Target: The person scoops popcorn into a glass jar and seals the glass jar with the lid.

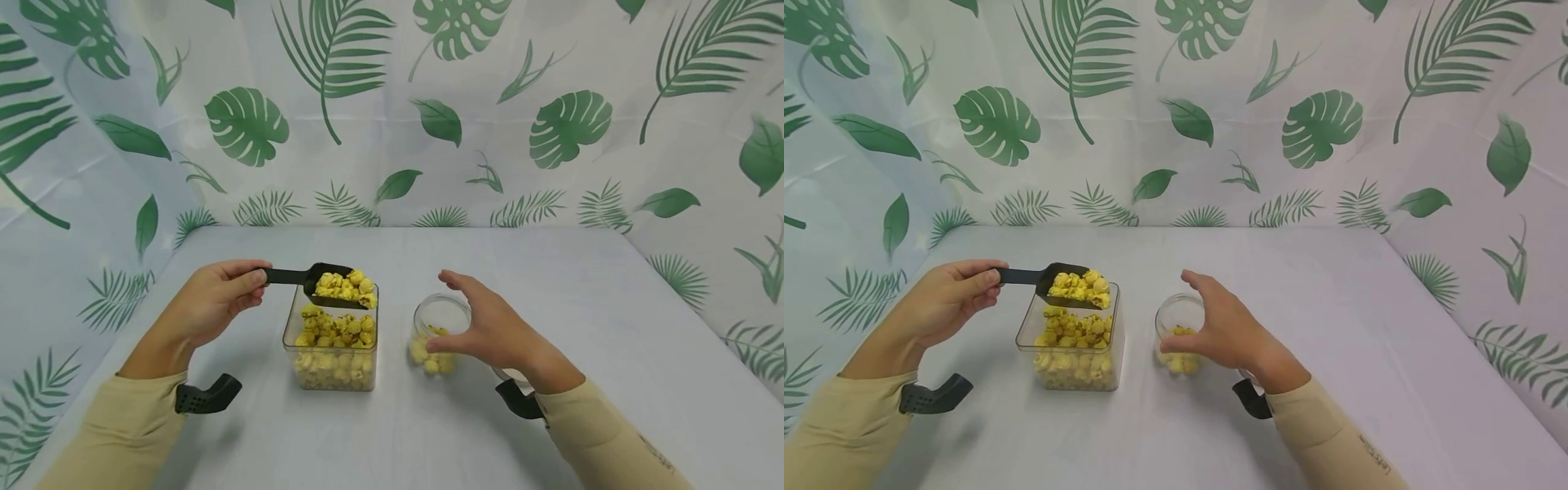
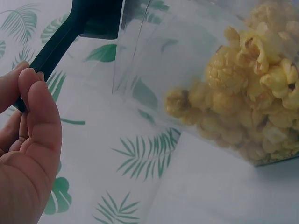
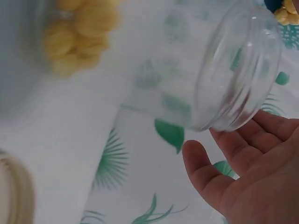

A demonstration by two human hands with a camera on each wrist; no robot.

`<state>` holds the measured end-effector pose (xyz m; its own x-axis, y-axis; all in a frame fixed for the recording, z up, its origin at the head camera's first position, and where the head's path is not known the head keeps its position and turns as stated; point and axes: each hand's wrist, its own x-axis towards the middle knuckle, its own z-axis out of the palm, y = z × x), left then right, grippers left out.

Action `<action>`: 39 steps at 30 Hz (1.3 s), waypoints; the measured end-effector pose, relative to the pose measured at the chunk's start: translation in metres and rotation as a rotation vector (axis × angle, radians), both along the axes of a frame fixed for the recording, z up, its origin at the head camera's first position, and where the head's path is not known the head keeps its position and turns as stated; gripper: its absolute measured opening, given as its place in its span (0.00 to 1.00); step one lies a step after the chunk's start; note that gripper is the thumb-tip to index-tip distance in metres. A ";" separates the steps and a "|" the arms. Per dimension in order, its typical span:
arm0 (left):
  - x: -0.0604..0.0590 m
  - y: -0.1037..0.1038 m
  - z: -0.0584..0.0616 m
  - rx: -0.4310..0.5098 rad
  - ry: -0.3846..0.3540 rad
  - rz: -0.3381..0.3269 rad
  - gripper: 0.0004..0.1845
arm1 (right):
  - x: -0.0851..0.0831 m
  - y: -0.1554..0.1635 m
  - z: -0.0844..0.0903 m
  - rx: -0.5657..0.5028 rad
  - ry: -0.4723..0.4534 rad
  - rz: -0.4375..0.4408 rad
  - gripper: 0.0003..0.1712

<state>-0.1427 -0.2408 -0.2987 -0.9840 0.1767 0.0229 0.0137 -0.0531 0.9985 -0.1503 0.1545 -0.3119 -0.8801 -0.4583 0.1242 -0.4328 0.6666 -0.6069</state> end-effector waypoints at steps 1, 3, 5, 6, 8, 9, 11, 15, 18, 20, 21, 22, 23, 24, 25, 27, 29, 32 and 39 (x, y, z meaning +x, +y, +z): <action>0.000 0.002 0.001 -0.002 -0.001 0.005 0.05 | 0.001 0.004 -0.003 -0.011 -0.008 -0.007 0.61; -0.002 0.005 0.002 0.007 -0.005 0.008 0.05 | 0.003 0.009 -0.008 -0.034 -0.028 -0.021 0.61; -0.003 0.008 0.004 0.015 -0.010 0.007 0.06 | 0.004 0.013 -0.014 -0.054 -0.064 -0.040 0.61; -0.004 0.011 0.005 0.017 -0.012 0.007 0.06 | 0.005 0.014 -0.017 -0.059 -0.084 -0.051 0.61; -0.005 0.015 0.007 0.003 -0.010 -0.001 0.07 | 0.007 0.016 -0.022 -0.066 -0.114 -0.075 0.62; -0.006 0.018 0.008 -0.007 -0.008 -0.005 0.09 | 0.008 0.017 -0.025 -0.071 -0.128 -0.088 0.62; -0.008 0.022 0.008 -0.028 -0.004 -0.015 0.12 | 0.008 0.018 -0.029 -0.075 -0.140 -0.107 0.62; -0.011 0.032 0.009 -0.059 0.001 -0.041 0.20 | 0.008 0.018 -0.034 -0.094 -0.126 -0.123 0.59; -0.013 0.039 0.010 -0.075 -0.003 -0.059 0.22 | 0.008 0.018 -0.033 -0.097 -0.121 -0.129 0.58; -0.015 0.044 0.011 -0.085 -0.010 -0.064 0.23 | 0.008 0.018 -0.032 -0.095 -0.124 -0.130 0.57; -0.016 0.046 0.011 -0.089 -0.014 -0.069 0.23 | 0.008 0.018 -0.032 -0.095 -0.124 -0.130 0.57; -0.017 0.048 0.011 -0.094 -0.017 -0.075 0.24 | 0.008 0.018 -0.033 -0.095 -0.126 -0.131 0.57; -0.018 0.051 0.011 -0.101 -0.017 -0.078 0.24 | 0.008 0.019 -0.033 -0.098 -0.126 -0.129 0.57; -0.020 0.053 0.011 -0.108 -0.016 -0.080 0.24 | 0.007 0.019 -0.034 -0.100 -0.127 -0.127 0.57; -0.021 0.054 0.012 -0.111 -0.016 -0.082 0.24 | 0.007 0.019 -0.034 -0.101 -0.127 -0.125 0.56; -0.023 0.058 0.012 -0.111 -0.016 -0.084 0.23 | 0.006 0.020 -0.035 -0.106 -0.132 -0.123 0.56; -0.024 0.062 0.012 -0.113 -0.014 -0.083 0.23 | 0.006 0.020 -0.036 -0.110 -0.137 -0.120 0.56; -0.026 0.069 0.012 -0.120 -0.009 -0.085 0.22 | 0.005 0.020 -0.037 -0.110 -0.148 -0.122 0.57; -0.030 0.083 0.011 -0.147 -0.017 -0.095 0.20 | 0.005 0.021 -0.038 -0.119 -0.163 -0.121 0.57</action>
